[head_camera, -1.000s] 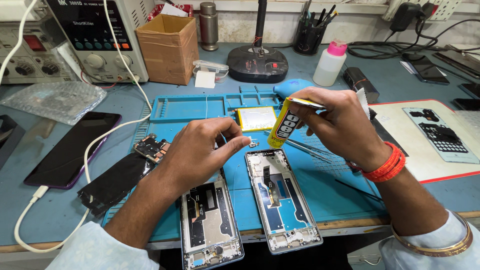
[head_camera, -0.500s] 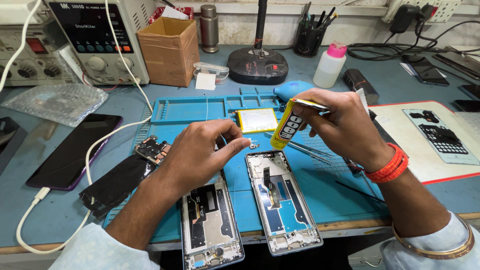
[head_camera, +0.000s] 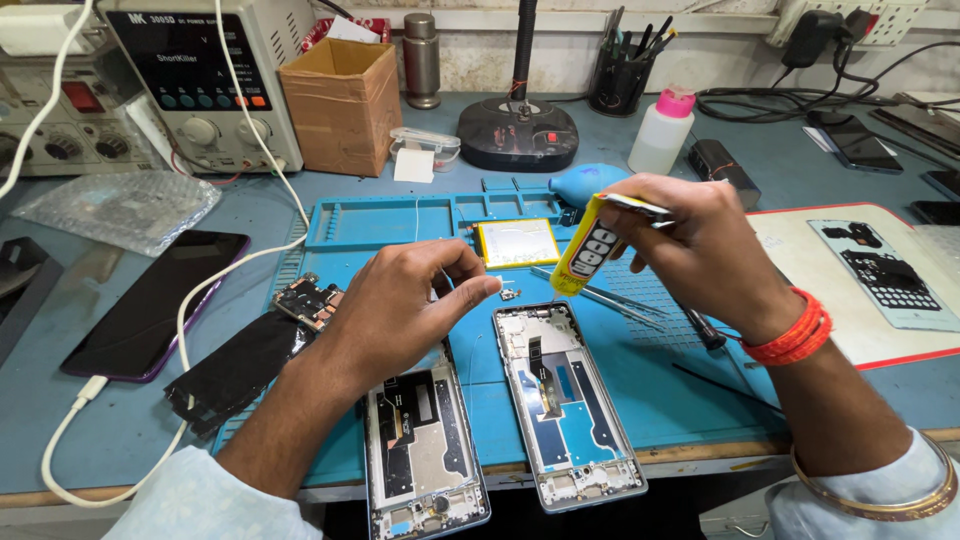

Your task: The person repairs a disassembled smartphone at a workbench. They hold the phone frame, use tweezers and a pry tool to work on internal components, handle small parts and a battery, then apply adhesive from a glue tube to the phone frame and press parts into place.

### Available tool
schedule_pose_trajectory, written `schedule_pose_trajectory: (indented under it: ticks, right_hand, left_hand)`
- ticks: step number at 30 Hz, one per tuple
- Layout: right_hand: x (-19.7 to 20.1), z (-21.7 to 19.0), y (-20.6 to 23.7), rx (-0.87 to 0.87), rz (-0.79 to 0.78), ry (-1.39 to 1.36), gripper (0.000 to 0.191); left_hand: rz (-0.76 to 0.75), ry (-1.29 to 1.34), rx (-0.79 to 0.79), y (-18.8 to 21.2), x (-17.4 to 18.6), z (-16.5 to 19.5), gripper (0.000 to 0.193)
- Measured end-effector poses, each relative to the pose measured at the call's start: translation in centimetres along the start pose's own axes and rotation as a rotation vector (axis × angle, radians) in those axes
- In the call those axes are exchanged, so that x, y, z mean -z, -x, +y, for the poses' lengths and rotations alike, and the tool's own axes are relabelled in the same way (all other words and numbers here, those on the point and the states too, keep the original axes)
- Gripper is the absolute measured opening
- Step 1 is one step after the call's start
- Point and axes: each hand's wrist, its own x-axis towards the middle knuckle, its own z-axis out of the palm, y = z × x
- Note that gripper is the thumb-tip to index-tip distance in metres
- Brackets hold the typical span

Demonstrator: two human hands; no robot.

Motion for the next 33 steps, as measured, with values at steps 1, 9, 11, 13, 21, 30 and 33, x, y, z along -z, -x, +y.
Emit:
schedule_pose_trajectory:
  ticks: [1,9,11,13,21,30,33]
  right_hand:
    - [0.1,0.2,0.0,-0.011,0.014,-0.002,0.018]
    - [1.2,1.8,0.3,-0.158,0.101,-0.620,0.021]
    - [1.1,2.2,0.4,-0.186,0.137,-0.794,0.020]
    - [0.9,2.7,0.3,-0.208,0.192,-0.955,0.019]
    - [0.5,4.3,0.5,-0.366,0.195,-1.108,0.022]
    - [0.3,4.2,0.5,-0.379,0.178,-1.085,0.022]
    - [0.2,4.2,0.5,-0.378,0.180,-1.086,0.022]
  left_hand:
    - [0.007,0.010,0.005,-0.1,0.2,0.0,0.031]
    - [0.170,0.033,-0.053,-2.2,-0.7,1.1,0.028]
    - [0.081,0.054,-0.043,-2.7,-1.4,1.5,0.027]
    - [-0.011,0.179,-0.054,-2.8,-1.9,1.5,0.027]
    - [0.073,0.653,-0.062,-2.3,-2.5,0.7,0.024]
    - [0.160,0.668,-0.051,-2.1,-2.2,0.6,0.027]
    - [0.169,0.626,-0.078,-2.1,-2.2,0.7,0.027]
